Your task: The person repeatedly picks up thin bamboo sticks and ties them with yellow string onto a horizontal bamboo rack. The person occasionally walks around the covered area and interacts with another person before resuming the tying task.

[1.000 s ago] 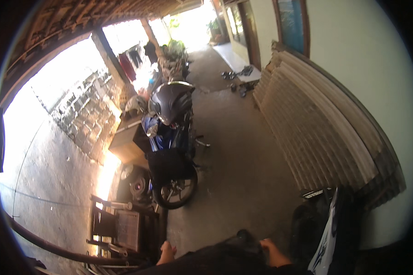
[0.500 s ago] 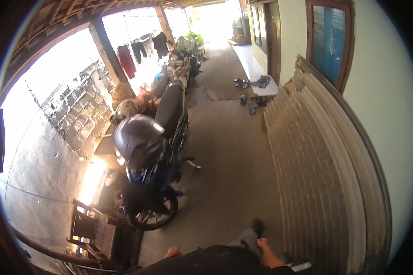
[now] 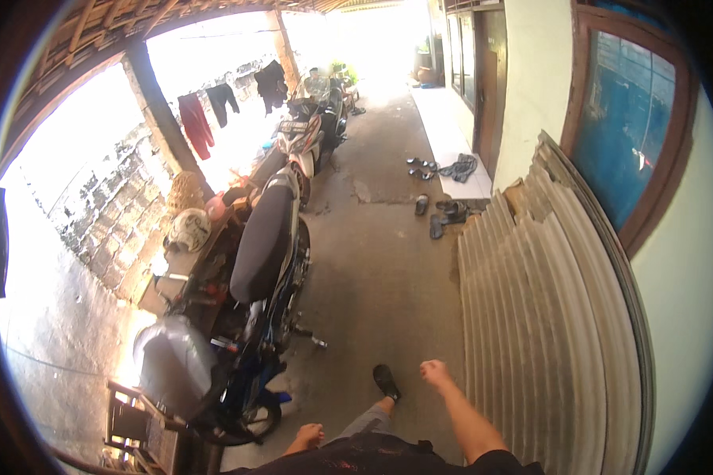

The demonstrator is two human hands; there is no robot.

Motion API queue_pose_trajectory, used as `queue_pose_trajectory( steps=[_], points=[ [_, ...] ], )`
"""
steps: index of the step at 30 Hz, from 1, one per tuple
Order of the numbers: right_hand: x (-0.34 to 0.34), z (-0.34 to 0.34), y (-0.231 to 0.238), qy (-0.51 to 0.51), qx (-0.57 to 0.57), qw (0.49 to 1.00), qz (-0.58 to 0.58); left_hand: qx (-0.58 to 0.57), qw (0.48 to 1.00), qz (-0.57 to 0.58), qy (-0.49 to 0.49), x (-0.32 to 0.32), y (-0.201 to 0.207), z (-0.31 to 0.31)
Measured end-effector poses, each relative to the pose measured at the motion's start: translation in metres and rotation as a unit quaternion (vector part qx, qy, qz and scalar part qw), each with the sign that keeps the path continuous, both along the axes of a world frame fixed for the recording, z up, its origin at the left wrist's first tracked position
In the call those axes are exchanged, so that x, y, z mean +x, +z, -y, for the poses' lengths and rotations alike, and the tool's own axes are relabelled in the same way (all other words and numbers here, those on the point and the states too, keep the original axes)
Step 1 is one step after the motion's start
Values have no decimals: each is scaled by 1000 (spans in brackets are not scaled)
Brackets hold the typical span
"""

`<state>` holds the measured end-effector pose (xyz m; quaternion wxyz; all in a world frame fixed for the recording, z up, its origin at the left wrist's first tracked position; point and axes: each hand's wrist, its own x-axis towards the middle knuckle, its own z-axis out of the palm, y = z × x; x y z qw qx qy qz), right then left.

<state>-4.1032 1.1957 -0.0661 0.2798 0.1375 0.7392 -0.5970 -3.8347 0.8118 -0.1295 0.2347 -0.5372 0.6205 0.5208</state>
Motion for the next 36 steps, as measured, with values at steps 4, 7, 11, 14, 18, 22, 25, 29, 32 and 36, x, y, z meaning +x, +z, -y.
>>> queue_pose_trajectory(
  steps=[4,7,11,14,18,22,25,29,32,36],
  points=[
    [-85,125,36,465,-129,849,-214,-80,932,26,-352,-122,-49,38],
    [-109,242,170,688,-258,674,-72,-87,852,116,-503,-215,-93,78],
    [-182,310,219,786,-378,490,17,-148,906,-129,-375,-410,-32,92],
    [-254,345,216,802,-400,439,56,-183,918,-202,-289,-533,11,128],
    [-372,369,201,806,-397,433,76,-153,934,-252,-202,-689,29,151],
    [-519,384,179,807,-400,422,99,-237,923,-208,-220,-774,-11,176],
    [-633,400,193,826,-387,403,77,-279,914,-96,-278,-782,-79,197],
    [-776,422,208,816,-406,404,76,-132,844,37,-519,-872,-51,173],
    [-870,440,211,806,-428,398,99,-75,939,35,-334,-960,-40,173],
    [-1000,469,199,809,-425,390,115,-42,970,22,-237,-1105,-42,181]
  ],
)
